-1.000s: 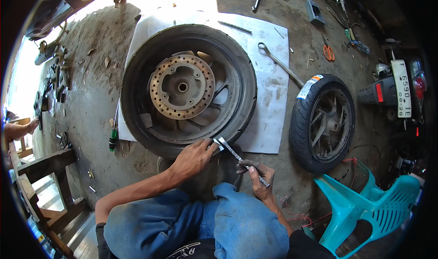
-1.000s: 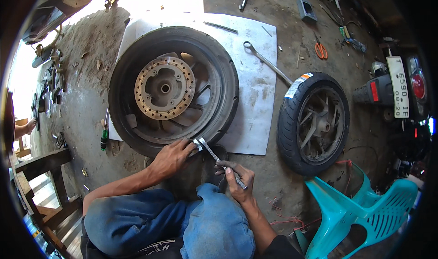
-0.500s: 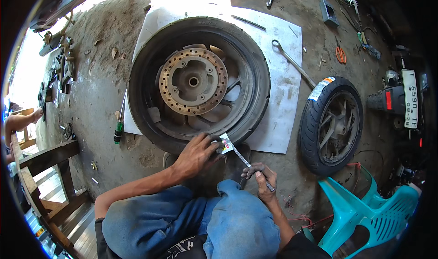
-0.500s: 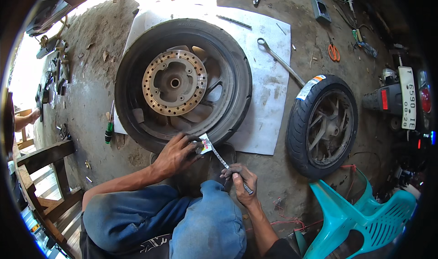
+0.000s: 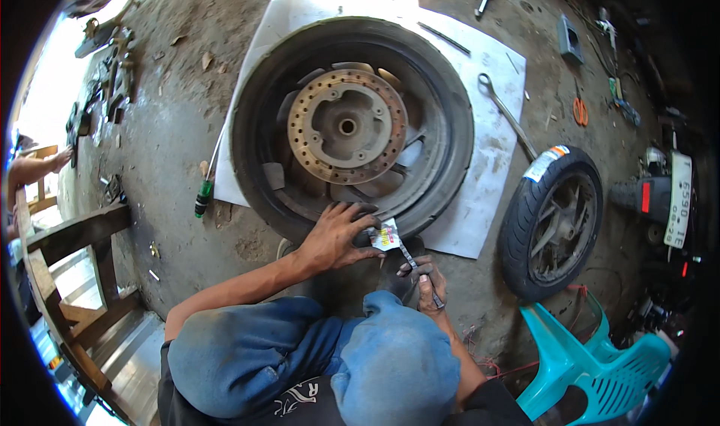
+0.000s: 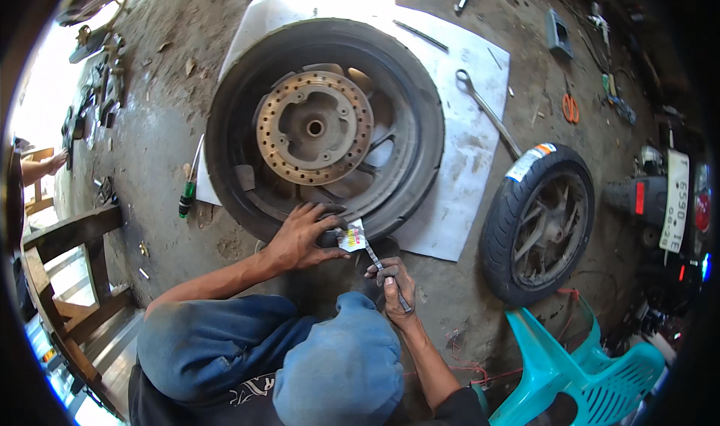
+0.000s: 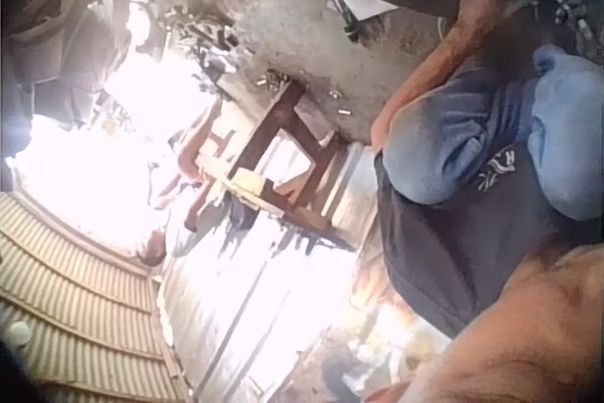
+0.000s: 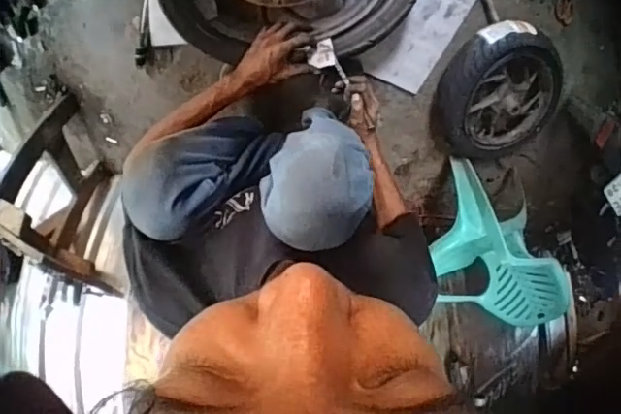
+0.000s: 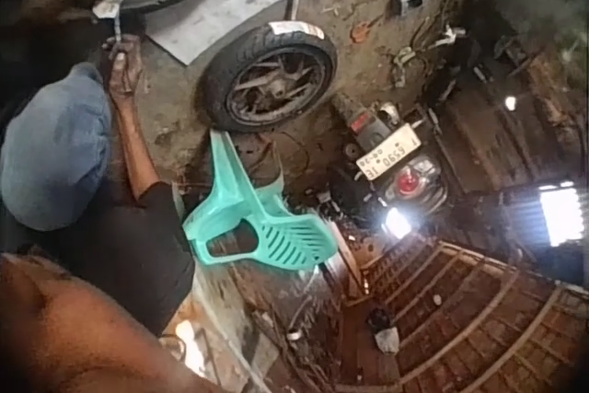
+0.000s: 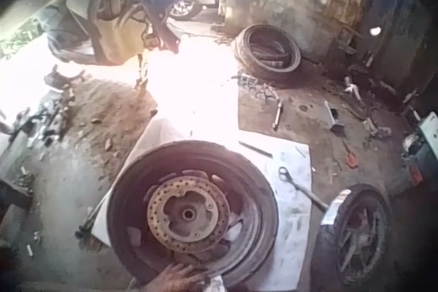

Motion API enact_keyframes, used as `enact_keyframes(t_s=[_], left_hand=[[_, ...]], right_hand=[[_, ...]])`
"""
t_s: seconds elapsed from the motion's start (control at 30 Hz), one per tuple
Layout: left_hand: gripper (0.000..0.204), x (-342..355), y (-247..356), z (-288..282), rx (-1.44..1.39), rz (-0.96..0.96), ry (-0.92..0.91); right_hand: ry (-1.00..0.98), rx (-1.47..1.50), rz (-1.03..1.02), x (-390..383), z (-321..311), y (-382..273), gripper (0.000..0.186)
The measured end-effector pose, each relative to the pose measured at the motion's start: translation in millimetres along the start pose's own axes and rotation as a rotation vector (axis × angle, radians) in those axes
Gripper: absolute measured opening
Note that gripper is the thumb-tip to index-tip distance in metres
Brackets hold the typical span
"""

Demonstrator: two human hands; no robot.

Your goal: The recorder is using a pry bar and a screwdriver to remove or seat a motorcycle tire on a rim.

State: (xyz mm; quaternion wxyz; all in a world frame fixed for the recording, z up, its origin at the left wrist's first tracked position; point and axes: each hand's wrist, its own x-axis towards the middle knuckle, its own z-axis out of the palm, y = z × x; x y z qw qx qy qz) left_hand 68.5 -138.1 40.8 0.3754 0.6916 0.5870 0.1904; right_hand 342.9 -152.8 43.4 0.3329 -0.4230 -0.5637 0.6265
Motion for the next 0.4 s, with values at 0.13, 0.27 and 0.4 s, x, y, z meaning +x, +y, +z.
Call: enact_keyframes(t_s=[0.13,0.27,0.4], left_hand=[[0.058,-2,-3,-1,-0.019,0.059,0.024],[0.039,2,-6,3,-0.140,0.002,0.165],[0.031,5,-12,2,-0.176,-0.044,0.216]], right_hand=[[-0.042,-0.029,-0.021,20,9,-17,0.033],[-0.175,-0.434,0.040,52,11,-70,0.018],[-0.115,-0.990,-0.552,117,40,-67,0.011]])
